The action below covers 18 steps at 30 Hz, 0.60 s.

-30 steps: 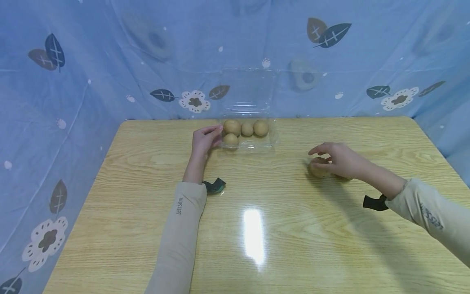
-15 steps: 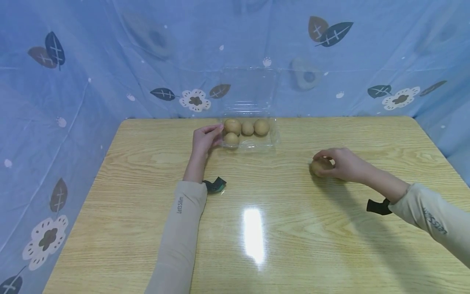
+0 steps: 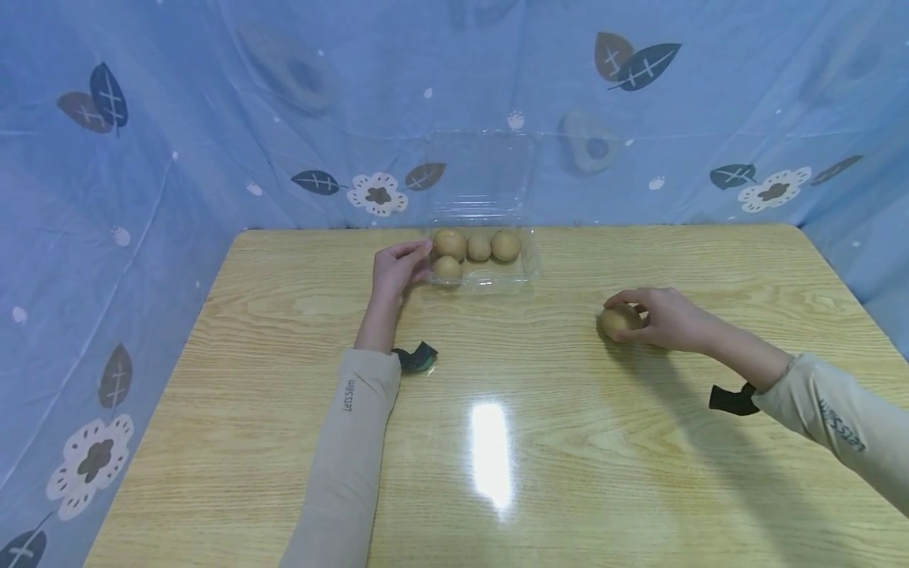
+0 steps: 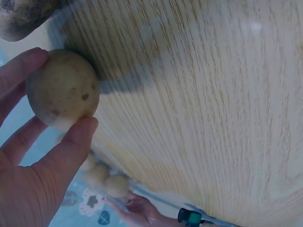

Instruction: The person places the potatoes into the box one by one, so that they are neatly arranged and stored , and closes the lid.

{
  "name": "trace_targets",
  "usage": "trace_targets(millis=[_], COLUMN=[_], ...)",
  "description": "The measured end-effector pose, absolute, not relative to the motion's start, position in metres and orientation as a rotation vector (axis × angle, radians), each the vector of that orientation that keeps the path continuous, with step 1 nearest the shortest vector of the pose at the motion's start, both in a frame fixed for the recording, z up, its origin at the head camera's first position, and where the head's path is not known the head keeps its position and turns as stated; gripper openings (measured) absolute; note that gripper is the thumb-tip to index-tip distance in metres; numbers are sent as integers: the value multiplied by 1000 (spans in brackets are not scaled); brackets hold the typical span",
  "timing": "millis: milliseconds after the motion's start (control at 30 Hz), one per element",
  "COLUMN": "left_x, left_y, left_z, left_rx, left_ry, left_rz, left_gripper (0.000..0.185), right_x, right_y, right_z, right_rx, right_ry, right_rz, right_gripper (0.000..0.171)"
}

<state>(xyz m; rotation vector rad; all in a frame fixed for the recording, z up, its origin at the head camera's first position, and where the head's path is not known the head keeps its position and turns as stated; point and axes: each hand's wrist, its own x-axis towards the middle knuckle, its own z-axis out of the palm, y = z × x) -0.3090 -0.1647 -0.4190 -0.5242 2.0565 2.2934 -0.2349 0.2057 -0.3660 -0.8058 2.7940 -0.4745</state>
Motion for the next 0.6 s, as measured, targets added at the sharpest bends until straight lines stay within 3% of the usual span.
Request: trace_targets(millis=[600], left_x=[-308], left_y=[-164], left_z=[-420], left_rx=[-507], left_ry=[2073], left_rz=[2297], left_gripper=[33], right_x=[-234], right_y=[200], right_z=[-369], right_rx=[-787], right_ry=[2809], right_rz=[-440], right_gripper=[43])
